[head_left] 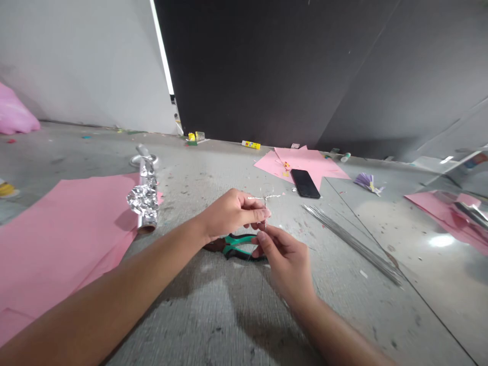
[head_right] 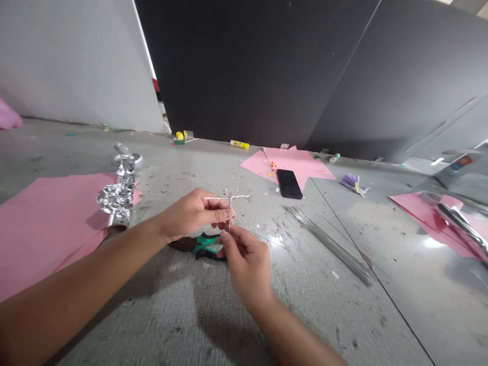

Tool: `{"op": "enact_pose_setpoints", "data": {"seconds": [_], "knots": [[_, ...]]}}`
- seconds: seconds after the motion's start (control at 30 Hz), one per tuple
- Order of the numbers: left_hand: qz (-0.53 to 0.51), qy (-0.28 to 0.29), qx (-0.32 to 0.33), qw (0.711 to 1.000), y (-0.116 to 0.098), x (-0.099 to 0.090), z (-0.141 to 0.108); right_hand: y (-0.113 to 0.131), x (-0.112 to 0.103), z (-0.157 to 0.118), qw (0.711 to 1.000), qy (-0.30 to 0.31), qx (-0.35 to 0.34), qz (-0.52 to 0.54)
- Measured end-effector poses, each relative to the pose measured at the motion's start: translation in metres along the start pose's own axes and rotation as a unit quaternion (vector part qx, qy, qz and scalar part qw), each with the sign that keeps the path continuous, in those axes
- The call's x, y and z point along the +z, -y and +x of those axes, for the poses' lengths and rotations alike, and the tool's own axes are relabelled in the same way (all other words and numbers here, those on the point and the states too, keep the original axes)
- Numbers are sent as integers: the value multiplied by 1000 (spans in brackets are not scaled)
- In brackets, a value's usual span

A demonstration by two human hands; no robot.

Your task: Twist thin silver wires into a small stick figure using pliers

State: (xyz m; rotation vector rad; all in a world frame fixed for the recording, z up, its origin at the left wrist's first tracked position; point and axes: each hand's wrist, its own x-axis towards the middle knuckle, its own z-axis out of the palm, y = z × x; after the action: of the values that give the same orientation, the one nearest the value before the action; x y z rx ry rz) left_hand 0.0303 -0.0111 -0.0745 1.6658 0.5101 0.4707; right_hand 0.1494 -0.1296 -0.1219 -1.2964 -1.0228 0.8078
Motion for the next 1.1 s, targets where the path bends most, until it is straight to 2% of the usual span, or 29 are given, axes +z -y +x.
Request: {"op": "enact_pose_setpoints", "data": {"seconds": [0.23,0.4,0.57,0.7,0.8,0.87,0.93,1.1], "knots": [[18,-34,6,999,-2,1,1,1,1,-2,997,-14,-22,-69],[13,-101,31,994,-1,4,1,-2,-1,-3,989,-31,-50,-135],[-32,-151,23,988,-2,5,2,-6,-2,-3,990,-17,-63,-127],[-166,-141,-17,976,1,7,4,-5,-2,-2,996,-5,-46,-79],[-306,-121,-45,943,7,10,6,-5,-3,0,1000,17,-18,-8],[-363,-120,-49,923,11,13,7,-6,-3,2,999,29,-10,29],[-370,-121,-44,920,13,15,8,-8,-4,4,998,35,-2,56],[-290,-124,4,949,11,14,7,-14,-4,4,993,54,20,104]]}}
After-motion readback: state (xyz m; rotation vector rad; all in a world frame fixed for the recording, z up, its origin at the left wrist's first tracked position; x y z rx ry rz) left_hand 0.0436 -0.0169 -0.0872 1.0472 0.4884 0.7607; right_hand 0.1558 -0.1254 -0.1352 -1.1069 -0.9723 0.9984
